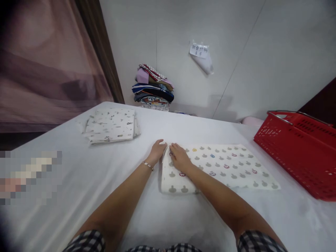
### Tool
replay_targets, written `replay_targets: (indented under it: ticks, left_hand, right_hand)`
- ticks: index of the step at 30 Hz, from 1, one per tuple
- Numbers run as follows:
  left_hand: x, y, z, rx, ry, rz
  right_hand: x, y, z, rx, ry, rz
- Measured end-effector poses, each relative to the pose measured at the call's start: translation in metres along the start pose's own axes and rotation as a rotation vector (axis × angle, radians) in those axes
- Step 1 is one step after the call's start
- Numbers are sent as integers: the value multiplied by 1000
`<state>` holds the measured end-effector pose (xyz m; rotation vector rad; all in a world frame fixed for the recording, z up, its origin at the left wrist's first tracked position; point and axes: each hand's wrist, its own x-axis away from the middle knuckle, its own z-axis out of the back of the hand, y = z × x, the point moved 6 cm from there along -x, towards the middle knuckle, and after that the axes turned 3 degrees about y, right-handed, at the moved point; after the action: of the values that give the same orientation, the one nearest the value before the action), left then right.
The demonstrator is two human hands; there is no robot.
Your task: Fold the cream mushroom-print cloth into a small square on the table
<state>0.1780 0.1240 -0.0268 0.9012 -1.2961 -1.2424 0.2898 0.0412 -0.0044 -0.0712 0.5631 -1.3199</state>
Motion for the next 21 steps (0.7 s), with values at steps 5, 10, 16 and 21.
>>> replay_targets:
  ticks: [5,10,16,21]
  left_hand:
    - [-7,-2,4,-116,-35,-51]
    - [-8,0,-3,-224,-159,-170]
    - [-12,0,-3,-262,-199,-227]
    - [-2,10,-3,-488,-126,-261]
  right_hand:
    - [-3,-9,-10,72,-114,-27]
    - [-6,-6,-13,-17,-160,-50]
    - [-8,18,-9,-471,-163,-197]
    - [-7,19,1,-534,-194,-208]
